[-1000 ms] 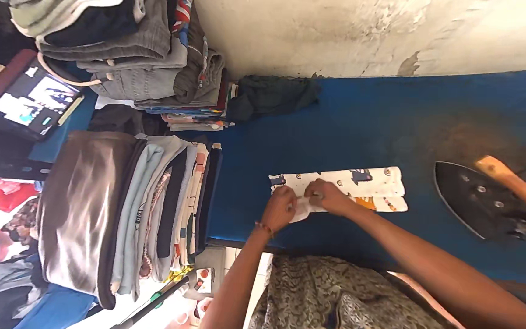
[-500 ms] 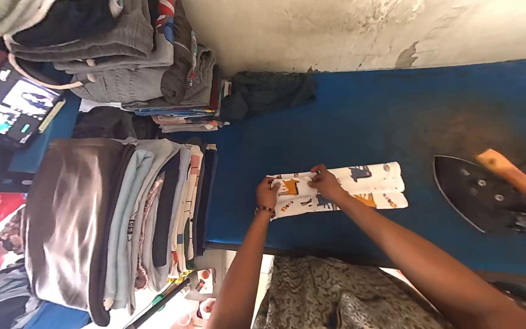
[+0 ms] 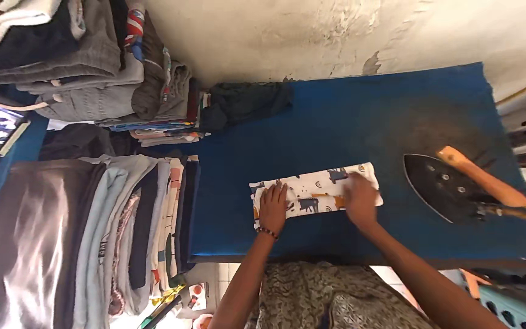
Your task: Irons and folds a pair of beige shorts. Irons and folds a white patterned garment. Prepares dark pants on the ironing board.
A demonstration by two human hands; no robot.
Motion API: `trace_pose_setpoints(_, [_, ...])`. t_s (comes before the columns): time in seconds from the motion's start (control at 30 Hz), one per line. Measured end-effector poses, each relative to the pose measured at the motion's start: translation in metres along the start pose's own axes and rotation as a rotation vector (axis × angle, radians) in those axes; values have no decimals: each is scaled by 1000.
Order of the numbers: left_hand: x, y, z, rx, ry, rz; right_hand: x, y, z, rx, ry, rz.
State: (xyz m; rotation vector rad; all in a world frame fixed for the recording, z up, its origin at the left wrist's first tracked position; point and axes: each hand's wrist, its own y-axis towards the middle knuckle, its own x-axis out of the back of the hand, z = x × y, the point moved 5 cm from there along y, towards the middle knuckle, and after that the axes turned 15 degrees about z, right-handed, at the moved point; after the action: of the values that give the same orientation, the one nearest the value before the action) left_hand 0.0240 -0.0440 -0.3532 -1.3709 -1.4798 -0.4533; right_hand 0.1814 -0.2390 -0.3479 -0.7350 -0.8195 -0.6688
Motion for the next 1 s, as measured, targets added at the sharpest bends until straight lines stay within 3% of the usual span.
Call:
trace_pose_setpoints(0.07, [-4, 0, -17, -1, -7, -58, 21, -5, -52, -238, 134, -55])
trace_pose_setpoints(0.13, [-15, 5, -37, -71, 29, -36, 28, -3, -73, -379, 235, 6])
trace_pose_setpoints(0.23, [-32, 11, -51, -78, 52, 80, 40, 9, -62, -406, 383, 128])
trace_pose_setpoints(0.3, [-23, 9, -53, -102, -42, 38, 56, 12, -33, -313, 408, 129])
trace_pose_setpoints(0.37, [0, -3, -52, -163, -388, -86, 67, 5, 23, -166, 381, 164])
trace_pose_setpoints(0.43, [23, -16, -44, -160, -1006, -159, 64, -11, 93, 15, 449, 361])
trace_pose_setpoints(0.5, [40, -25, -30, -50, -1546, -201, 53, -28, 152, 230, 604, 663])
trace_pose_setpoints(0.53, [43, -29, -20, 22, -1694, -223, 49, -29, 168, 303, 644, 740])
trace_pose_setpoints(0.57, [44, -32, -8, 81, -1754, -222, 45, -24, 173, 345, 621, 696])
trace_pose_setpoints(0.67, [38, -33, 23, 197, -1640, -181, 24, 4, 150, 398, 350, 288])
trace_pose_setpoints(0.73, [34, -33, 37, 254, -1580, -175, -5, 13, 133, 481, 155, 163])
trace_pose_setpoints(0.8, [29, -33, 51, 325, -1531, -159, -38, 15, 123, 574, -33, 149])
trace_pose_setpoints(0.9, [24, -35, 66, 419, -1401, -94, -74, 20, 104, 557, -155, 245])
trace_pose_setpoints(1.0, [38, -37, 56, 525, -958, -82, -81, 20, 99, 542, -194, 268])
